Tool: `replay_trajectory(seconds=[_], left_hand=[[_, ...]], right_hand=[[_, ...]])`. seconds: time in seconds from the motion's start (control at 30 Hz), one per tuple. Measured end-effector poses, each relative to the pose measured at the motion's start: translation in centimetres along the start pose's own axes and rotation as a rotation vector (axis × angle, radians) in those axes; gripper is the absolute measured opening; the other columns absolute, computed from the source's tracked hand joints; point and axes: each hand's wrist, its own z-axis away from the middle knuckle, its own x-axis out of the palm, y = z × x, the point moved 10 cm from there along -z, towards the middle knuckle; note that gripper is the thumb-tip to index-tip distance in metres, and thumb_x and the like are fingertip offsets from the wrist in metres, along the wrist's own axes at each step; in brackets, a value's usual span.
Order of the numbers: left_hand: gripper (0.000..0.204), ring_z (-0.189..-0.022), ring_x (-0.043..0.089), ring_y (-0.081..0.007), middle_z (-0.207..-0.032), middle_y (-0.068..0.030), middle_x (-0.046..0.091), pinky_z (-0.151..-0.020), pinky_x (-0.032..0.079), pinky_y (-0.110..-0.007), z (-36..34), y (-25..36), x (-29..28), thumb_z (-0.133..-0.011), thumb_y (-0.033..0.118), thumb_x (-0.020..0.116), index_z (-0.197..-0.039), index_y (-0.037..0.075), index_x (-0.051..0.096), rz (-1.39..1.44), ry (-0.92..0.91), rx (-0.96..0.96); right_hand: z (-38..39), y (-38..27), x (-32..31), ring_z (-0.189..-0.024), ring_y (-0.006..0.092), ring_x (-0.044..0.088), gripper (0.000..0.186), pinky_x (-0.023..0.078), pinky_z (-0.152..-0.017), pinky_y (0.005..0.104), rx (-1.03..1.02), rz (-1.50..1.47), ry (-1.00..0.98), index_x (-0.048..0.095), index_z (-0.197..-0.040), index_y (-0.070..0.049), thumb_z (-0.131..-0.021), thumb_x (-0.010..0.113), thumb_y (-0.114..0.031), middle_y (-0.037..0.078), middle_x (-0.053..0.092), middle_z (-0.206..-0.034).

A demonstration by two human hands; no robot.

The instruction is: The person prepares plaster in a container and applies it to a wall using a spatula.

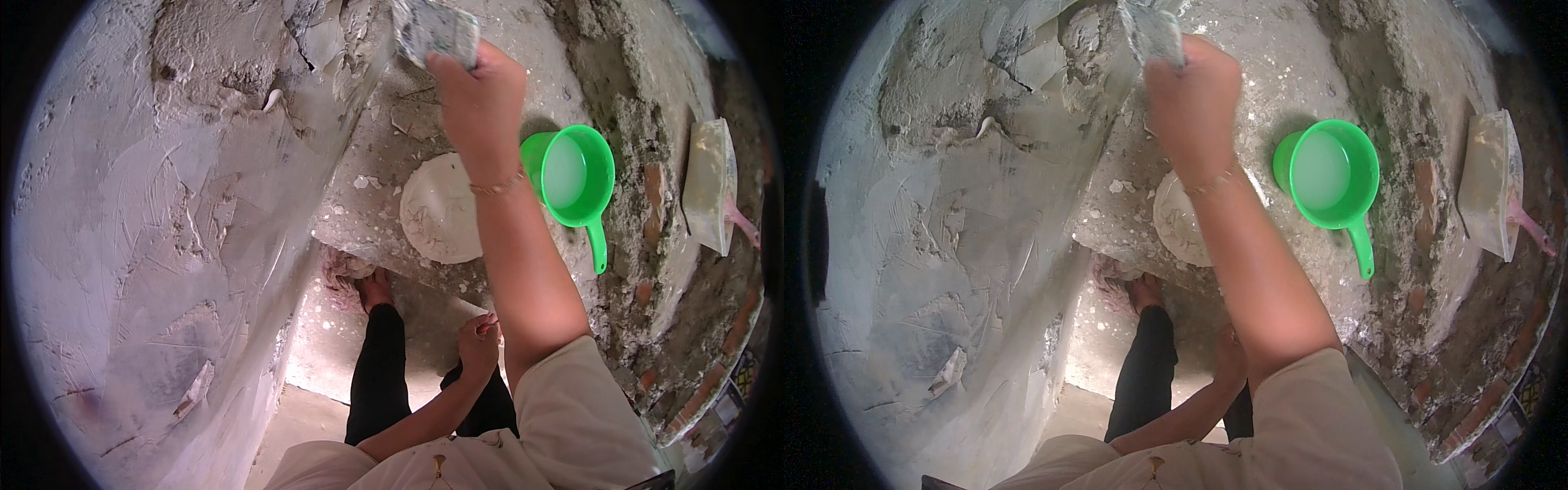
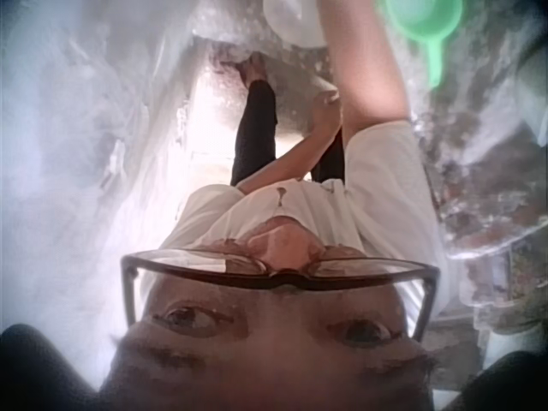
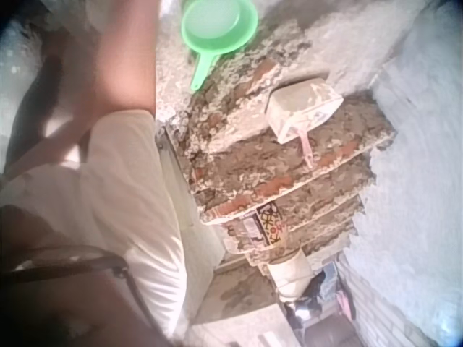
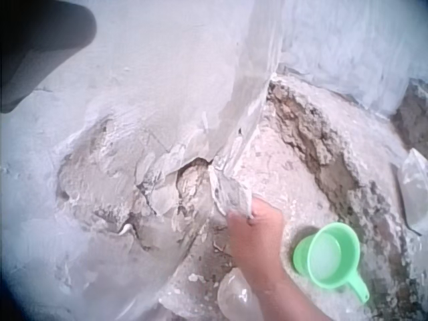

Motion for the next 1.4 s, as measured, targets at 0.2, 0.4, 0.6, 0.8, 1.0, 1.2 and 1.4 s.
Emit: replay_trajectory(seconds=[0.2, 0.4, 0.6, 0.8, 1.0, 1.2, 1.4], left_hand=[[0.021, -0.084, 0.066, -0.018, -0.089, -0.0173, 0.069, -0.07, 0.054, -0.032, -0.2, -3.6, -0.4, -0.086, 0.009, 0.06, -0.098, -0.008, 0.064, 0.254, 0.066, 0.045], [0.021, -0.083, 0.067, -0.0208, -0.091, -0.0181, 0.069, -0.075, 0.054, -0.032, -0.2, -1.3, 0.1, -0.085, 0.006, 0.06, -0.099, -0.008, 0.064, 0.022, 0.043, 0.0], [0.022, -0.082, 0.067, -0.0257, -0.092, -0.0178, 0.068, -0.074, 0.052, -0.035, -0.2, -4.5, 0.7, -0.087, 0.008, 0.055, -0.103, -0.006, 0.062, -0.034, 0.003, 0.045], [0.021, -0.083, 0.066, -0.0268, -0.092, -0.017, 0.068, -0.075, 0.05, -0.033, -0.2, -4.2, 2.8, -0.088, 0.008, 0.053, -0.101, -0.005, 0.062, -0.774, 0.038, 0.51], [0.022, -0.086, 0.067, -0.0199, -0.095, -0.0161, 0.069, -0.078, 0.052, -0.031, 0.1, -1.0, 0.9, -0.085, 0.005, 0.059, -0.103, -0.007, 0.062, 0.004, 0.024, -0.047], [0.024, -0.087, 0.067, -0.0193, -0.093, -0.0157, 0.07, -0.075, 0.053, -0.032, -0.8, -3.9, 0.9, -0.085, 0.008, 0.062, -0.103, -0.008, 0.064, 0.006, 0.003, -0.039], [0.025, -0.084, 0.067, -0.0195, -0.088, -0.0143, 0.069, -0.076, 0.053, -0.032, 0.2, -1.0, -1.0, -0.085, 0.011, 0.064, -0.101, -0.008, 0.065, 0.041, 0.143, -0.036]], right_hand=[[4.2, -5.7, 4.5, -0.068, 0.0092, 0.055, 0.012, 0.044, -0.058, 0.0287, -0.344, 0.192, 0.005, 0.069, -0.092, 0.0, -0.082, 0.062, -0.003, 0.002, 0.062, -0.077], [4.3, -0.3, 0.2, -0.062, 0.0249, 0.056, 0.017, 0.046, -0.06, 0.0326, 0.008, -0.124, -0.063, 0.069, -0.091, -0.003, -0.077, 0.059, -0.001, 0.013, 0.057, -0.071], [2.4, -3.7, 2.9, -0.063, 0.0238, 0.058, 0.02, 0.044, -0.056, 0.0333, -0.419, 0.391, 0.1, 0.069, -0.094, 0.002, -0.076, 0.064, -0.007, 0.007, 0.057, -0.069], [8.5, -3.2, 4.9, -0.059, 0.0222, 0.056, 0.025, 0.045, -0.056, 0.0318, -0.279, 0.226, -0.053, 0.069, -0.101, -0.003, -0.077, 0.064, -0.007, 0.006, 0.054, -0.066], [4.5, 2.9, -1.3, -0.058, 0.0262, 0.054, 0.019, 0.046, -0.058, 0.0389, 0.265, -0.149, -0.063, 0.068, -0.092, 0.0, -0.082, 0.066, -0.015, 0.012, 0.057, -0.064], [5.3, -2.8, 4.0, -0.065, 0.0281, 0.059, 0.017, 0.048, -0.061, 0.0401, -0.399, 0.281, 0.066, 0.07, -0.094, -0.001, -0.082, 0.065, -0.012, 0.014, 0.058, -0.069], [5.3, 2.8, 1.2, -0.072, 0.0135, 0.062, 0.015, 0.044, -0.055, 0.0243, 0.383, -0.583, -0.163, 0.067, -0.099, -0.003, -0.087, 0.068, -0.013, 0.006, 0.069, -0.091]])
